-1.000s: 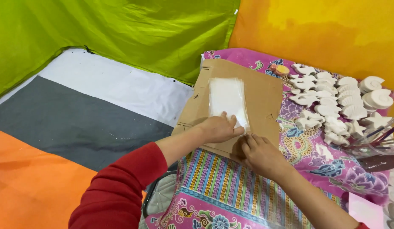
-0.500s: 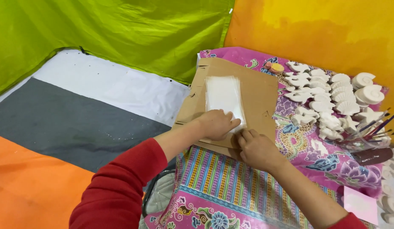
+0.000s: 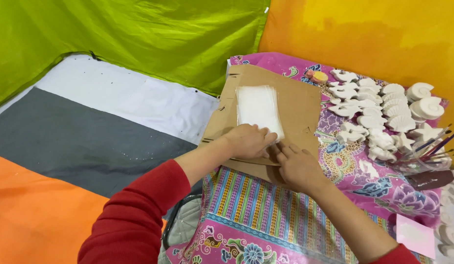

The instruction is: The person assembles a flat cardboard box by folding its sides and securing the flaps with adhesive tape. The person then opens the box to show the interior.

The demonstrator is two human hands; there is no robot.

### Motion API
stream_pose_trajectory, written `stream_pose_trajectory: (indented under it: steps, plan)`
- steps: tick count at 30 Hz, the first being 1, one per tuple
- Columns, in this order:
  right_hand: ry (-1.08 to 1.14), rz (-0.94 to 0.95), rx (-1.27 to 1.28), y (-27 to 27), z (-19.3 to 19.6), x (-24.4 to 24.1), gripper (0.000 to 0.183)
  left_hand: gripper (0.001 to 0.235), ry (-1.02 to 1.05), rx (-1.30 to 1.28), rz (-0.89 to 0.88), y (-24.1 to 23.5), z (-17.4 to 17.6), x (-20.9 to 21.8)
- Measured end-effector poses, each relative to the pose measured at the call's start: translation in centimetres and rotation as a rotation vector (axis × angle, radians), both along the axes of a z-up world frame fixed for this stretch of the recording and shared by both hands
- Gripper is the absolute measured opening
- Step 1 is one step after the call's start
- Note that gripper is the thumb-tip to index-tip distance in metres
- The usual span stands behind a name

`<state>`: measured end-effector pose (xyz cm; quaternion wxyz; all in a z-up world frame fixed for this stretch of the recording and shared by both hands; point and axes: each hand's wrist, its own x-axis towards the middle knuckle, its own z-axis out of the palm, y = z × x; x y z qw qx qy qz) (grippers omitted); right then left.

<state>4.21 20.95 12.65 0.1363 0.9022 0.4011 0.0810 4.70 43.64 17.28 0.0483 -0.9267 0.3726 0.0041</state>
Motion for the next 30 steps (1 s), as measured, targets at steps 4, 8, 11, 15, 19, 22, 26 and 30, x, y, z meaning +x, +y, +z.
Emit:
stream_pose_trajectory:
  steps: [4,8,11,15,19,22,26,30]
  plan:
    - [0.062,-0.045,0.008,1.0,2.7,-0.7,0.049,0.039,-0.063,0.015,0.003,-0.3,-1.6,0.8]
    - [0.125,-0.091,-0.09,1.2,2.0,-1.0,0.049,0.033,-0.192,0.011,0.023,-1.6,-4.3,1.3]
    - [0.113,-0.088,-0.144,2.0,3.7,-2.3,0.046,0.043,-0.195,0.014,0.014,-1.6,-3.5,0.8]
    - [0.034,-0.024,-0.117,1.8,4.9,-3.4,0.045,0.07,-0.119,0.006,0.016,-0.8,-0.6,-0.2]
    - [-0.071,0.066,-0.007,0.4,1.2,-1.9,0.042,0.041,-0.232,0.029,-0.026,0.4,-1.9,1.3]
    - [-0.128,0.106,0.047,0.6,1.3,-1.9,0.039,0.037,-0.162,-0.074,0.013,1.1,-3.8,3.0]
    - [-0.218,0.15,0.063,0.8,1.9,-2.0,0.037,0.048,-0.448,-0.176,0.036,1.7,-2.8,2.8]
    - [-0.405,0.175,0.151,0.3,3.0,-1.4,0.042,0.042,-0.572,-0.032,0.03,3.4,5.3,-0.3]
